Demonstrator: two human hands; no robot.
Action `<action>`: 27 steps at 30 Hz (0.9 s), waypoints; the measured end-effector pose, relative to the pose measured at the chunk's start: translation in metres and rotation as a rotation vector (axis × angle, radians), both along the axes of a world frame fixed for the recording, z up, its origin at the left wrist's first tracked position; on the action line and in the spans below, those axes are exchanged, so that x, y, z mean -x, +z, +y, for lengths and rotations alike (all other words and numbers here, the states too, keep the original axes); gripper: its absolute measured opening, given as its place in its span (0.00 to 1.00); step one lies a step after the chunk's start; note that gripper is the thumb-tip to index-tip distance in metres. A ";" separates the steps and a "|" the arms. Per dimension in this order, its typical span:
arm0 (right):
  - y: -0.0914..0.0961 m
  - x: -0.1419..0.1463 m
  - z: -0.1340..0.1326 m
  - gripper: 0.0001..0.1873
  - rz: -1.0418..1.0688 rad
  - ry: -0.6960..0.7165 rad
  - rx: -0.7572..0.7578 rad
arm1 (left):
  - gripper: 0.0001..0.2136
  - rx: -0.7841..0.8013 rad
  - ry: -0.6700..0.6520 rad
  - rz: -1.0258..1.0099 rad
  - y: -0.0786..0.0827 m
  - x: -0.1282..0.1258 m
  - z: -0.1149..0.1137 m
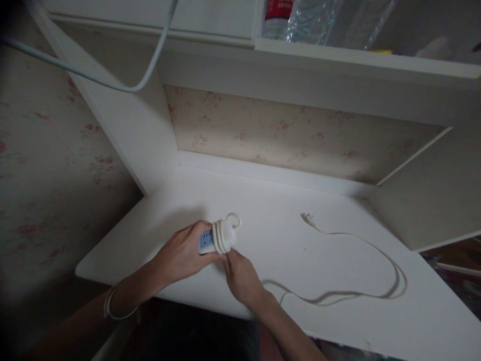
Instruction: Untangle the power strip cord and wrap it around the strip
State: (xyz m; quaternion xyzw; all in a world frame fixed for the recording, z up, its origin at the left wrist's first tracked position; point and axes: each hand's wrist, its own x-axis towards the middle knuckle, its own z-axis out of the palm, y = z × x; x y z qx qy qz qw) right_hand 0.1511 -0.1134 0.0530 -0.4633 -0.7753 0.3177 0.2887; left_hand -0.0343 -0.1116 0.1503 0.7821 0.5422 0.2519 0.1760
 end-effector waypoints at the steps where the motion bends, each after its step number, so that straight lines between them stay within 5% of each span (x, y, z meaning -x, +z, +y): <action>1: 0.002 -0.001 0.000 0.14 -0.012 0.012 -0.027 | 0.23 0.017 0.016 -0.041 -0.001 -0.001 0.002; 6: 0.020 -0.008 0.012 0.15 0.172 -0.066 -0.001 | 0.32 0.075 0.091 -0.376 -0.001 0.000 0.008; 11: 0.027 -0.006 0.023 0.17 0.423 -0.333 0.087 | 0.33 0.183 -0.074 -0.737 0.001 0.006 0.012; 14: 0.025 0.003 0.020 0.17 0.521 -0.460 0.019 | 0.30 0.231 -0.095 -0.872 0.005 0.009 0.013; 17: 0.020 0.011 0.009 0.13 0.541 -0.526 -0.132 | 0.30 0.323 0.025 -0.978 0.010 0.009 0.013; 21: 0.015 0.011 -0.006 0.09 0.382 -0.400 -0.389 | 0.27 0.375 0.130 -1.008 0.012 0.009 0.015; 27: 0.040 -0.012 -0.005 0.15 0.092 -0.164 -0.632 | 0.23 0.241 -0.017 -0.763 0.005 0.010 0.023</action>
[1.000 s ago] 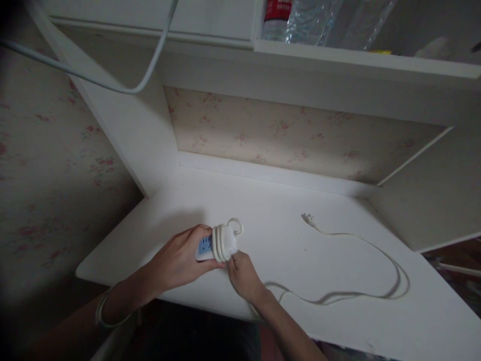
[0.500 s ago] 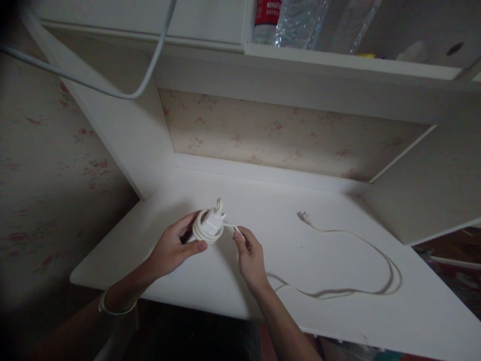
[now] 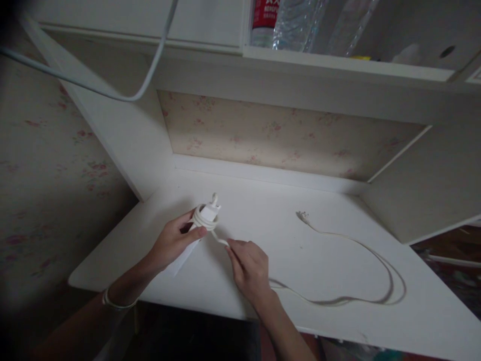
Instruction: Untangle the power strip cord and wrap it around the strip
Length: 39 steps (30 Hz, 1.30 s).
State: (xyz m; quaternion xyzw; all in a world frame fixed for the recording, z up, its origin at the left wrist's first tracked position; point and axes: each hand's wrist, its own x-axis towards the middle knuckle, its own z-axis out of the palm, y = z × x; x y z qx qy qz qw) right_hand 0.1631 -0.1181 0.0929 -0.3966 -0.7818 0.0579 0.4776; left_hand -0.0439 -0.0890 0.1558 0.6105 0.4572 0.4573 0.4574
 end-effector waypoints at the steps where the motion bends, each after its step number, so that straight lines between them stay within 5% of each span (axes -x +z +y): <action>1: 0.007 -0.005 0.002 0.15 -0.081 0.013 -0.042 | 0.23 -0.041 -0.014 0.046 -0.001 -0.001 0.001; 11: 0.054 -0.025 0.020 0.07 -0.681 0.166 -0.309 | 0.32 -0.224 -0.029 0.730 -0.030 -0.012 -0.001; 20: 0.075 -0.024 0.027 0.14 -0.820 0.453 -0.293 | 0.39 -0.329 -0.282 0.882 -0.047 -0.016 -0.013; 25: 0.078 -0.020 0.032 0.24 -0.793 0.558 -0.252 | 0.29 -0.367 -0.387 0.909 -0.039 -0.024 -0.026; 29: 0.075 -0.016 0.041 0.27 -0.639 0.580 -0.135 | 0.21 -0.396 -0.598 0.844 -0.019 -0.032 -0.040; 35: 0.064 -0.008 0.051 0.28 -0.311 0.614 0.175 | 0.29 -0.404 -0.608 0.863 0.002 -0.037 -0.053; 39: 0.070 0.001 0.044 0.29 -0.259 0.603 0.245 | 0.29 -0.337 -0.644 0.833 0.004 -0.040 -0.053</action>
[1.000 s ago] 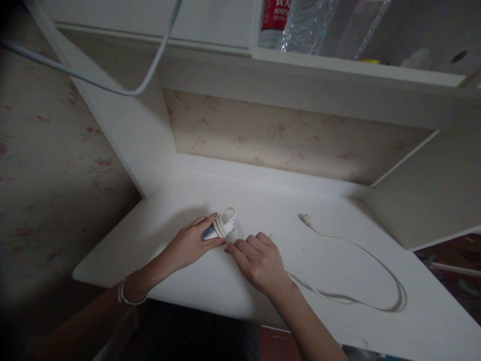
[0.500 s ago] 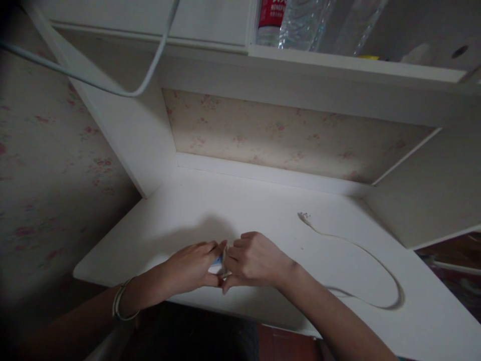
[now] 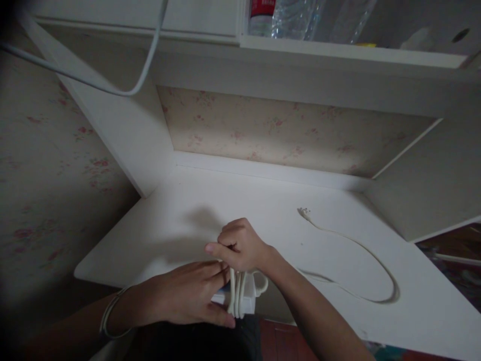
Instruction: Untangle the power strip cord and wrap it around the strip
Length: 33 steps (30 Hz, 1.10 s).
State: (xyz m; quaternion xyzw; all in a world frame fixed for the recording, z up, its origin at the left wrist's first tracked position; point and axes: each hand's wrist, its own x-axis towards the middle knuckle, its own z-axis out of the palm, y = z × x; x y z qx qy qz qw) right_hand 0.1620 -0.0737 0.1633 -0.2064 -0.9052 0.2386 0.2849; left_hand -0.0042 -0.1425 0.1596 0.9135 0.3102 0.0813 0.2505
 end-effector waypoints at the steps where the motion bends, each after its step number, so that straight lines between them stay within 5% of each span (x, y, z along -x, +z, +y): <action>1: 0.003 0.002 -0.002 0.29 -0.003 0.004 -0.008 | 0.28 0.036 -0.001 0.005 0.000 -0.001 0.000; 6: 0.010 0.010 0.002 0.31 0.029 -0.015 -0.030 | 0.23 0.145 0.039 0.022 0.007 -0.004 -0.003; 15: -0.004 0.012 0.014 0.32 -0.048 -0.011 0.184 | 0.36 0.203 -0.003 -0.024 0.007 0.003 -0.005; 22: -0.023 0.004 0.025 0.34 0.032 -0.233 0.638 | 0.34 0.175 0.127 -0.150 0.000 0.001 -0.007; 28: -0.051 0.001 0.030 0.34 0.085 -0.406 0.762 | 0.22 0.209 0.122 -0.224 0.009 0.010 -0.009; 33: -0.054 -0.001 0.025 0.31 0.133 -0.332 0.841 | 0.27 0.420 0.013 -0.282 0.023 0.022 -0.002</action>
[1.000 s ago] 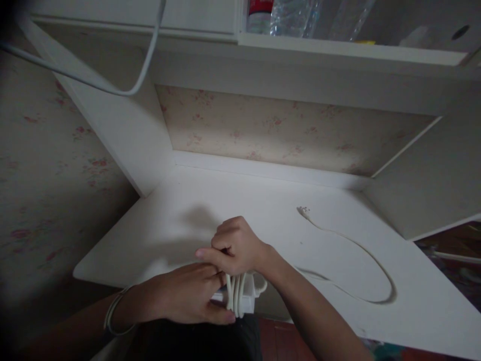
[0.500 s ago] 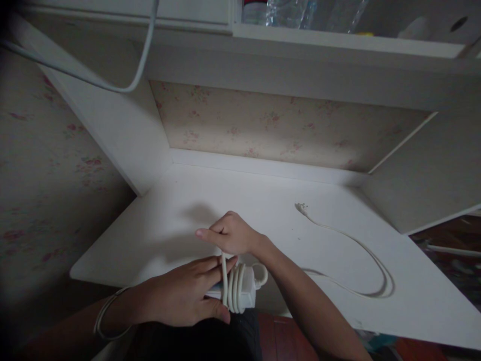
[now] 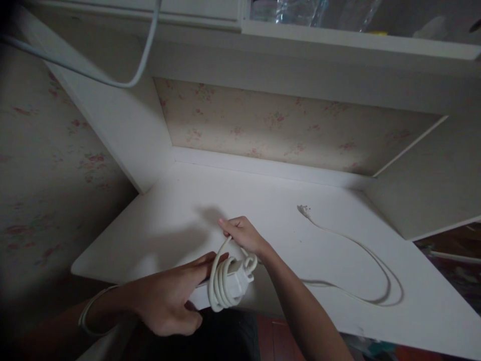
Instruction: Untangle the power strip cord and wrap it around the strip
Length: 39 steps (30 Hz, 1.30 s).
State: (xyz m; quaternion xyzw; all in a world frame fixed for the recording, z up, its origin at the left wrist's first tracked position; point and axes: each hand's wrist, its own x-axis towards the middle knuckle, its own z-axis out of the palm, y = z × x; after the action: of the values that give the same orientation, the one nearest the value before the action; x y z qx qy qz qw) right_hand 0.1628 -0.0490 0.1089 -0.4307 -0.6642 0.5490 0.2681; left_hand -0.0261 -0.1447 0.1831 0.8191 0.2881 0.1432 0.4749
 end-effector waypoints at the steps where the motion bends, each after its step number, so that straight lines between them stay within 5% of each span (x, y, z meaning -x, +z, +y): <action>1: 0.000 0.000 0.000 0.31 0.020 0.023 0.007 | 0.26 0.058 -0.006 -0.013 0.001 0.002 0.002; 5: -0.001 -0.001 0.000 0.31 0.040 0.040 -0.018 | 0.23 0.199 0.054 -0.040 -0.008 0.004 0.007; 11: 0.016 0.004 -0.002 0.31 0.006 -0.028 -0.144 | 0.20 0.196 0.125 0.105 -0.025 -0.002 0.004; 20: 0.029 0.019 -0.002 0.32 -0.020 0.010 -0.210 | 0.21 -0.027 0.013 0.152 -0.017 -0.001 -0.001; 34: 0.022 0.022 -0.001 0.32 -0.043 0.045 -0.141 | 0.21 -0.493 0.169 0.348 -0.027 -0.006 -0.013; 39: 0.007 0.016 -0.002 0.33 -0.020 -0.070 -0.039 | 0.24 -0.701 0.227 0.340 -0.030 0.000 -0.012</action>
State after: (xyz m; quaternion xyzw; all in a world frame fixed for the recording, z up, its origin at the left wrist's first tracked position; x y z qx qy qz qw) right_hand 0.1468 -0.0511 0.1156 -0.4538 -0.6618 0.5222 0.2888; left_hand -0.0260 -0.1567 0.1535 0.9064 0.3848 0.1469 0.0935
